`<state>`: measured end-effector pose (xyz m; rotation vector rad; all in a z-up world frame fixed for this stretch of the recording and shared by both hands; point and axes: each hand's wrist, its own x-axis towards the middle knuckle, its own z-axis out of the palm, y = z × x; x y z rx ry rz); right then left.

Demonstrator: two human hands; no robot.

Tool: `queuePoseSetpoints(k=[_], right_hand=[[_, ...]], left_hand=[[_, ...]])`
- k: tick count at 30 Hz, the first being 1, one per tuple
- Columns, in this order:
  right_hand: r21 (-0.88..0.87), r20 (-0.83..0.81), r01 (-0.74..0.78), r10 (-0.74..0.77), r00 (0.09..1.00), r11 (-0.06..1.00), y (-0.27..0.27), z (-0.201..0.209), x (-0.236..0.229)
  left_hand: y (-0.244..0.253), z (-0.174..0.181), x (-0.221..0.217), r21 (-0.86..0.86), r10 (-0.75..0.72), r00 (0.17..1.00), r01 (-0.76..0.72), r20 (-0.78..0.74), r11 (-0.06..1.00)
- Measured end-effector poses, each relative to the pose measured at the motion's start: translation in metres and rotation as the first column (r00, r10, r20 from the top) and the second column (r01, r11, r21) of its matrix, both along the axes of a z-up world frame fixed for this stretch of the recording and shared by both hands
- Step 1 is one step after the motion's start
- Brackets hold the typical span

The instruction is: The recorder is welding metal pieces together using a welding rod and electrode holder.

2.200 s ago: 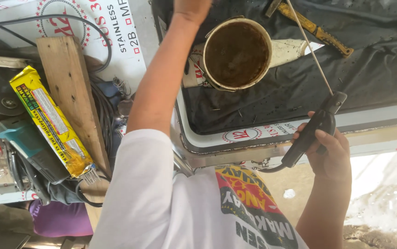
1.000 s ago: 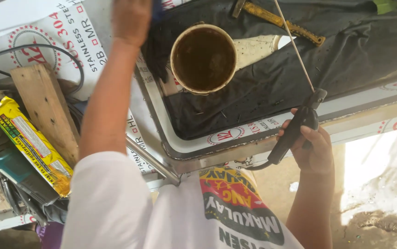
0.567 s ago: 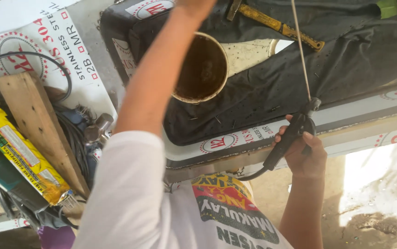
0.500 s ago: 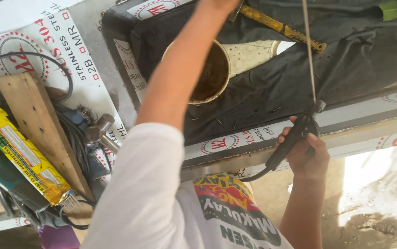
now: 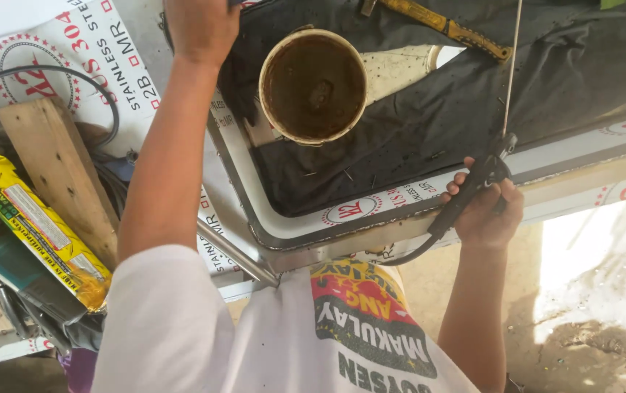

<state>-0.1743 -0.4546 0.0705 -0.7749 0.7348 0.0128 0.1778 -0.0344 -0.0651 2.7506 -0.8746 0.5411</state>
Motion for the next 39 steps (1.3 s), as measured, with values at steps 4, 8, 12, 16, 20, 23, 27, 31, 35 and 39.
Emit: queuePoseSetpoints(k=[4, 8, 12, 16, 20, 23, 27, 31, 35, 39], right_hand=[[0.035, 0.004, 0.010, -0.011, 1.000, 0.999, 0.000, -0.001, -0.001], [-0.015, -0.002, -0.045, 0.045, 0.999, 0.999, 0.000, -0.004, 0.000], [-0.025, 0.013, -0.057, 0.057, 0.998, 0.998, -0.001, 0.000, 0.001], [-0.046, -0.009, -0.062, 0.062, 0.998, 0.997, 0.001, 0.001, 0.004], [-0.024, -0.006, -0.081, 0.081, 0.997, 0.996, 0.000, -0.002, 0.004], [-0.041, -0.001, -0.086, 0.086, 0.996, 0.995, -0.002, -0.001, 0.001], [-0.008, -0.003, -0.092, 0.092, 0.996, 0.996, -0.001, -0.006, 0.000], [-0.024, 0.003, -0.093, 0.093, 0.996, 0.995, -0.003, -0.002, 0.001], [-0.012, -0.008, -0.082, 0.082, 0.997, 0.997, -0.004, -0.008, -0.001], [-0.038, 0.019, -0.090, 0.091, 0.996, 0.995, -0.001, -0.004, 0.002]], left_hand=[[-0.043, 0.126, -0.074, -0.124, -0.005, 1.000, 0.005, -0.007, 0.992], [-0.095, 0.094, -0.119, 0.073, -0.230, 0.907, 0.272, -0.353, 0.959], [-0.121, 0.042, -0.120, 0.202, -0.134, 0.932, 0.211, -0.337, 0.956], [-0.127, 0.032, -0.113, -0.012, -0.062, 0.784, 0.070, -0.618, 0.997], [-0.127, 0.018, -0.103, -0.209, -0.158, 0.403, -0.084, -0.901, 0.974], [-0.130, 0.024, -0.106, -0.367, -0.344, 0.140, -0.499, -0.928, 0.786], [-0.143, 0.022, -0.111, -0.344, -0.414, 0.031, -0.612, -0.910, 0.712], [-0.162, 0.011, -0.107, -0.085, -0.008, 0.188, -0.407, -0.982, 0.910], [-0.174, -0.046, -0.105, 0.048, 0.195, 0.405, -0.346, -0.893, 0.937], [-0.179, -0.121, -0.091, 0.166, 0.242, 0.281, -0.269, -0.929, 0.949]])
